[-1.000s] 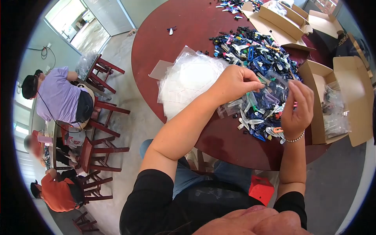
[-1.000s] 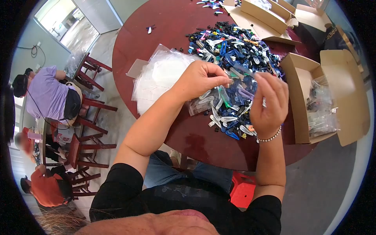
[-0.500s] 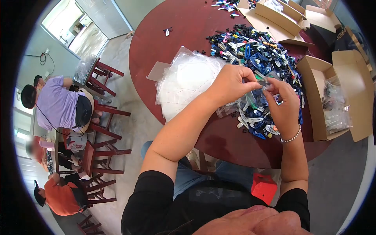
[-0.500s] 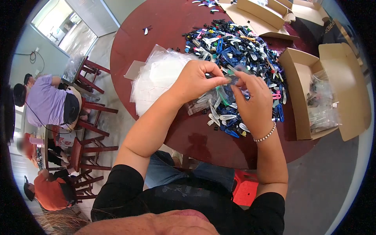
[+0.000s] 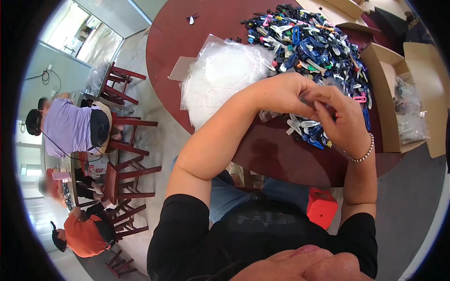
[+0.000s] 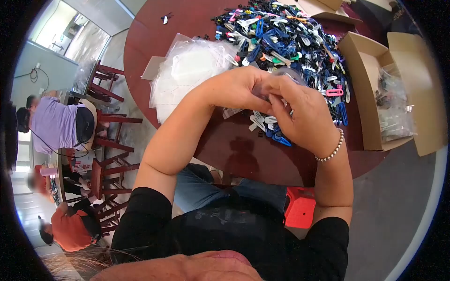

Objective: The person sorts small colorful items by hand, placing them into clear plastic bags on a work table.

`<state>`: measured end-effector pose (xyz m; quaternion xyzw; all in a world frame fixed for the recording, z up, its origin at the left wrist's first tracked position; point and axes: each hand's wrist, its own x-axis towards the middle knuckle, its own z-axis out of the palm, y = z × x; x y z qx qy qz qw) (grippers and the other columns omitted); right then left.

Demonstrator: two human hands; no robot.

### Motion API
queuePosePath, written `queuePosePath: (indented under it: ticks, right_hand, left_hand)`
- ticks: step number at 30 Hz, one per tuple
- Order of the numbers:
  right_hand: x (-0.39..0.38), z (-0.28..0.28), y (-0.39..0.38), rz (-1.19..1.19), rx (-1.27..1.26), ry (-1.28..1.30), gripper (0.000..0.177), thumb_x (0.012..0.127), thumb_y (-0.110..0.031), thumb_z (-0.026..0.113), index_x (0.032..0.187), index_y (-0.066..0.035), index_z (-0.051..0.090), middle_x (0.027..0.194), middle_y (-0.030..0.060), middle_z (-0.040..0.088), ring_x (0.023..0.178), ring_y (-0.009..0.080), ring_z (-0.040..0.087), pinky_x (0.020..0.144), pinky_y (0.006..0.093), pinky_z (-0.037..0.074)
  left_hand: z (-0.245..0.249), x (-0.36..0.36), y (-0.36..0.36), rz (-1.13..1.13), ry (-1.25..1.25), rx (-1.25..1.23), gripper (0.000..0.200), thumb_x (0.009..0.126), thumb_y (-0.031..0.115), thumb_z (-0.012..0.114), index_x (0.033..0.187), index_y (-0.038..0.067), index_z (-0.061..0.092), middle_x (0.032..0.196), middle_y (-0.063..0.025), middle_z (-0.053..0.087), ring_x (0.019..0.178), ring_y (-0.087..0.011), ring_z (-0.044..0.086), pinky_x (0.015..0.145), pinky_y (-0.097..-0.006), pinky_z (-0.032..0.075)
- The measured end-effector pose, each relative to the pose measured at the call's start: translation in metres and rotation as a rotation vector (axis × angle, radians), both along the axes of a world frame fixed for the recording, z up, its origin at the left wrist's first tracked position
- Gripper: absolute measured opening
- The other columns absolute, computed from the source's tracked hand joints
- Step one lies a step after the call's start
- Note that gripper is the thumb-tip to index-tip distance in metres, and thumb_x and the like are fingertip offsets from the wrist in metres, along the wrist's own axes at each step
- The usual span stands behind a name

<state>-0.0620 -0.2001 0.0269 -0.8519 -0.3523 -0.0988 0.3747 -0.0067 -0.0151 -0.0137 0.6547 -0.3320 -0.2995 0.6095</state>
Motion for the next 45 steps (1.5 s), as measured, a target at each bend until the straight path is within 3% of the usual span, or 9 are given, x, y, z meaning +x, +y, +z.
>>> queuePosePath:
  ticks: [3, 10, 17, 23, 25, 32, 41, 43, 45]
  right_hand:
    - [0.005, -0.006, -0.002, 0.047, 0.065, -0.148, 0.017, 0.082, 0.001, 0.061, 0.098, -0.003, 0.060, 0.079, 0.0105, 0.064, 0.067, 0.0257, 0.064, 0.057, 0.0314, 0.049]
    - [0.001, 0.004, -0.003, 0.087, 0.038, -0.210, 0.014, 0.081, 0.003, 0.062, 0.093, -0.003, 0.064, 0.077, 0.0115, 0.064, 0.066, 0.0249, 0.064, 0.057, 0.0307, 0.049]
    - [0.004, 0.001, -0.009, 0.002, 0.095, -0.207, 0.014, 0.079, 0.002, 0.065, 0.093, -0.002, 0.063, 0.078, 0.0109, 0.065, 0.067, 0.0252, 0.064, 0.058, 0.0306, 0.050]
    - [0.006, 0.000, -0.007, -0.019, -0.018, -0.378, 0.014, 0.079, 0.001, 0.063, 0.093, -0.003, 0.063, 0.081, 0.0115, 0.065, 0.070, 0.0272, 0.064, 0.060, 0.0325, 0.051]
    - [0.006, 0.000, -0.005, -0.024, -0.036, -0.459, 0.015, 0.079, 0.000, 0.063, 0.093, -0.004, 0.063, 0.080, 0.0115, 0.064, 0.071, 0.0284, 0.063, 0.061, 0.0336, 0.051]
    - [0.004, -0.004, -0.003, -0.008, -0.017, -0.394, 0.014, 0.079, -0.001, 0.063, 0.093, -0.004, 0.063, 0.081, 0.0122, 0.064, 0.071, 0.0288, 0.063, 0.061, 0.0340, 0.051]
    - [0.000, 0.006, 0.000, -0.081, 0.177, -0.419, 0.018, 0.076, 0.004, 0.068, 0.093, -0.001, 0.064, 0.081, 0.0120, 0.065, 0.067, 0.0227, 0.063, 0.061, 0.0291, 0.051]
    - [-0.001, 0.009, -0.007, -0.188, 0.315, -0.244, 0.019, 0.074, 0.007, 0.069, 0.092, 0.001, 0.064, 0.082, 0.0109, 0.065, 0.067, 0.0201, 0.062, 0.062, 0.0282, 0.051]
    - [-0.003, 0.016, -0.018, -0.162, 0.198, -0.152, 0.019, 0.073, 0.005, 0.069, 0.091, 0.001, 0.064, 0.084, 0.0118, 0.066, 0.070, 0.0227, 0.064, 0.064, 0.0301, 0.051]
  left_hand:
    - [-0.004, 0.000, -0.001, -0.052, 0.093, -0.105, 0.022, 0.076, 0.007, 0.074, 0.095, 0.002, 0.066, 0.089, -0.0016, 0.067, 0.084, -0.0075, 0.060, 0.077, -0.0244, 0.049]
    - [0.005, -0.005, 0.000, -0.060, 0.300, -0.115, 0.024, 0.078, 0.014, 0.075, 0.100, 0.007, 0.066, 0.087, 0.0016, 0.064, 0.080, -0.0068, 0.061, 0.071, -0.0234, 0.052]
    - [0.008, -0.006, 0.000, 0.008, 0.272, -0.106, 0.032, 0.078, 0.016, 0.076, 0.106, 0.007, 0.064, 0.090, 0.0034, 0.065, 0.081, -0.0056, 0.061, 0.067, -0.0223, 0.052]
    - [0.006, -0.009, -0.001, 0.002, 0.333, -0.185, 0.041, 0.080, 0.018, 0.074, 0.116, 0.007, 0.059, 0.098, 0.0010, 0.066, 0.085, -0.0066, 0.062, 0.068, -0.0236, 0.054]
    - [0.000, -0.003, -0.001, -0.038, 0.370, -0.241, 0.059, 0.080, 0.012, 0.075, 0.131, 0.002, 0.048, 0.114, -0.0063, 0.062, 0.101, -0.0139, 0.062, 0.079, -0.0272, 0.055]
    - [-0.013, 0.007, -0.001, -0.072, 0.262, -0.218, 0.050, 0.081, 0.010, 0.073, 0.125, 0.002, 0.053, 0.108, -0.0049, 0.063, 0.097, -0.0125, 0.062, 0.085, -0.0285, 0.053]
    - [0.000, 0.001, 0.001, 0.047, 0.305, -0.161, 0.027, 0.081, 0.013, 0.073, 0.105, 0.005, 0.064, 0.095, -0.0011, 0.067, 0.090, -0.0089, 0.063, 0.075, -0.0250, 0.053]
    - [0.003, 0.004, 0.004, 0.134, 0.236, -0.126, 0.024, 0.085, 0.010, 0.069, 0.108, 0.005, 0.062, 0.098, -0.0016, 0.066, 0.094, -0.0107, 0.065, 0.076, -0.0251, 0.056]
    - [0.004, 0.005, 0.007, 0.162, 0.236, -0.132, 0.020, 0.085, 0.010, 0.068, 0.105, 0.007, 0.064, 0.097, -0.0009, 0.067, 0.093, -0.0101, 0.065, 0.075, -0.0249, 0.056]
